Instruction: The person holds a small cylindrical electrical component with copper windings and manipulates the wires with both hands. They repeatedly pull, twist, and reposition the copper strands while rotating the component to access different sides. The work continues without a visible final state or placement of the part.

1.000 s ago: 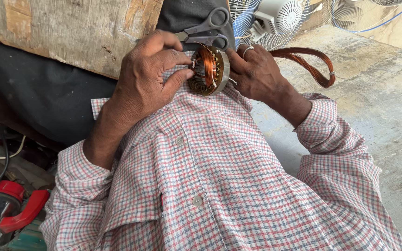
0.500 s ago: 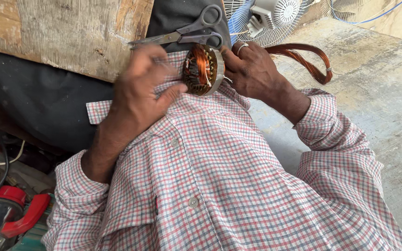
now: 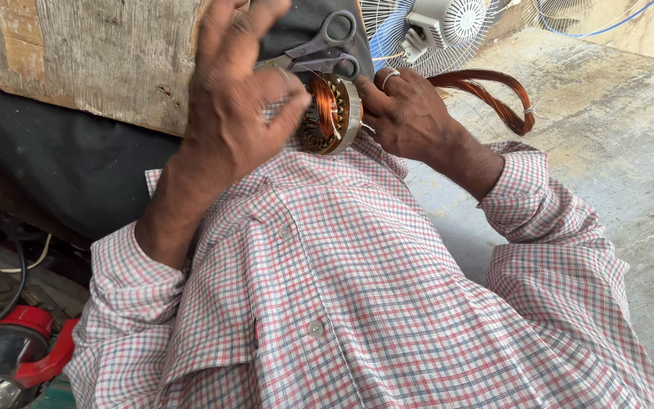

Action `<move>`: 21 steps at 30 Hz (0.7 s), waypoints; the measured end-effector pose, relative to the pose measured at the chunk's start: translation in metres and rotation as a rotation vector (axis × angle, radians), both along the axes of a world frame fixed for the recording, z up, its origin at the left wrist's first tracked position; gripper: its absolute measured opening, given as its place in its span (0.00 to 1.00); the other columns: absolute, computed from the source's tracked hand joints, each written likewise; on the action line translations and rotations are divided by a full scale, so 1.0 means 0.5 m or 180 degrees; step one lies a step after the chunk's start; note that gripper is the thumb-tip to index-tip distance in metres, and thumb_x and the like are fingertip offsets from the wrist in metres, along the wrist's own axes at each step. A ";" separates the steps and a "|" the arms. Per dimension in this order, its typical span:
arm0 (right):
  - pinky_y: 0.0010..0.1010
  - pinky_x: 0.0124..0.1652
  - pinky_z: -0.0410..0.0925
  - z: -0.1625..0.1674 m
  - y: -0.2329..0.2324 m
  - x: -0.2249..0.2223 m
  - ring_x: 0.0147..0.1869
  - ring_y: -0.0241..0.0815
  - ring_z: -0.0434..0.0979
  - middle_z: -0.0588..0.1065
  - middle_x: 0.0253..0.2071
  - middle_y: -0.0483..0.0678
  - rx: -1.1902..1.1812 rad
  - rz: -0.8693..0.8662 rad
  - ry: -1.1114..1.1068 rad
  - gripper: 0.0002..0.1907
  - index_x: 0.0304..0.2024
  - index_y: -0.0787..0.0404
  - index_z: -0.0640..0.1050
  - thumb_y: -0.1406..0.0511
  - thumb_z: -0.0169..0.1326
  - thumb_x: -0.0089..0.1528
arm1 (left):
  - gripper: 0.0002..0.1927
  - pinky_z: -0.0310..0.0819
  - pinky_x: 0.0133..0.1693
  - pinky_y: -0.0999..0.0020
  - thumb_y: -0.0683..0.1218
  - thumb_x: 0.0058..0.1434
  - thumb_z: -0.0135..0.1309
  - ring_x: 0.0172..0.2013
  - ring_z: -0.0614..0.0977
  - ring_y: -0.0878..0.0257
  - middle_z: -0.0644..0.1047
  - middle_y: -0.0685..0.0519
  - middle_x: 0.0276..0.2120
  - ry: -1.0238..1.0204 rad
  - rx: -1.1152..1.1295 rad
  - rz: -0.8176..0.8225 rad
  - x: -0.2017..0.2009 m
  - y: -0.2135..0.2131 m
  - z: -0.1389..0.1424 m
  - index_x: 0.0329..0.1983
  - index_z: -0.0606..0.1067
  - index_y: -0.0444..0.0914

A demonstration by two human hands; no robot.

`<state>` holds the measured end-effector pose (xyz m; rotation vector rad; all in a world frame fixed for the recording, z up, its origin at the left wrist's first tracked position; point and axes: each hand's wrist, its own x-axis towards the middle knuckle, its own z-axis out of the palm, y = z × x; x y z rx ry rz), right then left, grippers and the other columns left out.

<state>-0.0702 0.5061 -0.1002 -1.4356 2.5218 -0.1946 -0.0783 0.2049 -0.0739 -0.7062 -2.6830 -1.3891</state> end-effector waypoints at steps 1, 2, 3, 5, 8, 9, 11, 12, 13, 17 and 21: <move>0.33 0.40 0.69 -0.001 0.001 0.002 0.43 0.38 0.70 0.72 0.55 0.45 0.0024 0.0007 0.0035 0.06 0.43 0.49 0.86 0.60 0.59 0.67 | 0.10 0.63 0.70 0.49 0.45 0.62 0.73 0.70 0.64 0.46 0.69 0.41 0.67 0.0046 0.0036 0.0083 -0.005 -0.002 -0.012 0.32 0.83 0.38; 0.32 0.41 0.69 -0.003 0.002 0.003 0.44 0.38 0.70 0.72 0.55 0.45 0.0044 0.0021 0.0075 0.07 0.44 0.49 0.86 0.59 0.58 0.67 | 0.10 0.67 0.64 0.51 0.45 0.63 0.74 0.65 0.67 0.48 0.71 0.43 0.61 -0.0145 0.0159 0.0124 -0.009 -0.007 -0.023 0.33 0.83 0.37; 0.32 0.42 0.70 -0.004 0.002 0.004 0.45 0.38 0.71 0.72 0.55 0.46 0.0057 0.0042 0.0106 0.08 0.44 0.50 0.86 0.59 0.58 0.66 | 0.11 0.70 0.59 0.53 0.46 0.63 0.74 0.59 0.71 0.51 0.73 0.44 0.55 -0.0344 0.0277 0.0173 -0.013 -0.014 -0.033 0.34 0.83 0.37; 0.34 0.43 0.70 -0.005 0.002 0.006 0.46 0.39 0.71 0.72 0.55 0.46 -0.0078 -0.0017 0.0107 0.09 0.45 0.49 0.86 0.58 0.58 0.68 | 0.11 0.74 0.52 0.57 0.47 0.65 0.73 0.50 0.75 0.56 0.75 0.48 0.45 -0.0479 0.0355 0.0228 -0.023 -0.021 -0.053 0.35 0.83 0.36; 0.33 0.42 0.69 -0.005 0.001 0.006 0.46 0.38 0.71 0.72 0.56 0.47 -0.0063 -0.0035 0.0075 0.08 0.44 0.49 0.86 0.58 0.58 0.68 | 0.12 0.74 0.44 0.62 0.48 0.66 0.72 0.42 0.77 0.62 0.75 0.53 0.39 -0.0360 0.0210 0.0256 -0.032 -0.010 -0.075 0.35 0.81 0.37; 0.33 0.41 0.69 -0.005 0.000 0.004 0.46 0.38 0.71 0.72 0.56 0.47 -0.0025 -0.0026 0.0068 0.08 0.43 0.49 0.86 0.58 0.58 0.67 | 0.13 0.74 0.41 0.63 0.48 0.66 0.72 0.41 0.77 0.62 0.75 0.53 0.40 -0.0361 0.0124 0.0286 -0.032 -0.002 -0.079 0.35 0.81 0.37; 0.33 0.41 0.69 -0.005 -0.001 0.003 0.45 0.38 0.71 0.72 0.56 0.47 0.0001 -0.0029 0.0074 0.08 0.43 0.49 0.86 0.58 0.58 0.68 | 0.15 0.73 0.38 0.64 0.49 0.67 0.73 0.40 0.77 0.62 0.75 0.53 0.40 -0.0313 -0.0069 0.0337 -0.030 0.011 -0.084 0.35 0.79 0.37; 0.34 0.41 0.69 -0.006 -0.002 0.004 0.44 0.39 0.70 0.72 0.55 0.47 0.0012 -0.0026 0.0066 0.08 0.43 0.49 0.86 0.58 0.58 0.68 | 0.16 0.74 0.39 0.63 0.50 0.67 0.73 0.40 0.77 0.62 0.75 0.52 0.40 -0.0268 -0.0177 0.0362 -0.025 0.014 -0.082 0.35 0.79 0.37; 0.34 0.41 0.69 -0.006 -0.002 0.004 0.44 0.39 0.70 0.72 0.55 0.47 -0.0026 -0.0028 0.0066 0.08 0.43 0.49 0.86 0.58 0.58 0.68 | 0.17 0.74 0.39 0.62 0.52 0.68 0.73 0.40 0.77 0.62 0.74 0.52 0.40 -0.0218 -0.0284 0.0384 -0.022 0.016 -0.078 0.35 0.78 0.37; 0.34 0.42 0.68 -0.003 0.003 0.007 0.46 0.38 0.70 0.72 0.57 0.46 -0.0013 -0.0076 0.0032 0.09 0.45 0.49 0.86 0.60 0.55 0.69 | 0.15 0.77 0.41 0.67 0.47 0.71 0.61 0.46 0.78 0.61 0.73 0.45 0.49 -0.0227 0.1047 0.0840 -0.002 0.006 -0.047 0.54 0.72 0.35; 0.34 0.41 0.68 0.001 0.005 0.005 0.42 0.39 0.68 0.73 0.56 0.46 -0.0031 -0.0197 -0.0081 0.12 0.45 0.52 0.86 0.58 0.54 0.71 | 0.14 0.78 0.36 0.72 0.42 0.68 0.58 0.41 0.80 0.63 0.75 0.46 0.45 -0.1014 0.1084 0.0497 0.033 -0.006 -0.004 0.55 0.72 0.37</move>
